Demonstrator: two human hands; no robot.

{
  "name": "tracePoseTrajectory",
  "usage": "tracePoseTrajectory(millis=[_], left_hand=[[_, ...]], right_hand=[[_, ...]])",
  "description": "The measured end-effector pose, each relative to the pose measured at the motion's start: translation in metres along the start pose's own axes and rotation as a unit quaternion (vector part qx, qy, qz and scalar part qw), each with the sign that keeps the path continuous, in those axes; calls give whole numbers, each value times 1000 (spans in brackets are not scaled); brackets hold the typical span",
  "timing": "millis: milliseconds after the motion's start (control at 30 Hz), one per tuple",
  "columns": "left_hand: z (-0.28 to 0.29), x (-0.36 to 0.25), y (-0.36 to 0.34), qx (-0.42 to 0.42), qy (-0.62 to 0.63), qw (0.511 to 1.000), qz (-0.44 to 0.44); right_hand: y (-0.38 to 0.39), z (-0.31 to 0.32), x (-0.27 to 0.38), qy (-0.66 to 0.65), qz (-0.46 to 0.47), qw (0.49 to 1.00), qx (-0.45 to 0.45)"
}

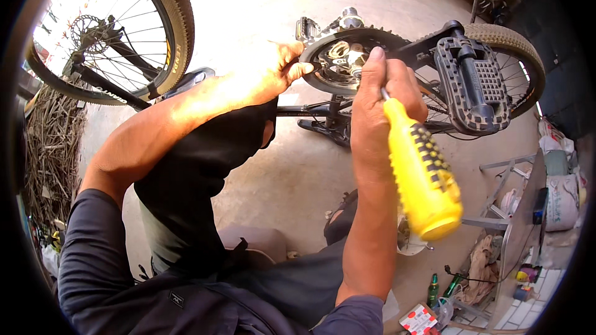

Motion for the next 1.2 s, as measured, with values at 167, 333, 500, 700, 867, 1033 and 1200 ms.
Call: tracePoseTrajectory(millis=[167,333,500,700,867,1033,1200], left_hand=[[5,-3,4,-68,14,996,-52],[-5,6,-2,-1,11,1000,-9],[-7,6,0,-45,47,997,-32],[-17,24,-6,-50,70,996,-30],[-20,20,-8,-33,63,997,-42],[-19,19,-6,-40,67,996,-44],[-10,14,-1,-48,31,998,-25]], right_hand=[[3,-9,-23,-200,-147,968,21],[1,-11,-31,-266,-153,952,11],[5,-13,-41,-303,-168,938,-10],[4,-14,-42,-299,-171,938,25],[4,-9,-36,-340,-165,925,44],[11,-12,-38,-315,-207,921,98],[3,1,-22,-306,-124,944,24]])
Point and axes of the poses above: each hand's wrist, its own y-axis away from the middle knuckle, its own z-axis out of the back of the hand, x = y × z, the point moved 10 cm from there along -y, towards the middle knuckle, and after that the axes turned 4 degrees about z, right-handed, at the moved point
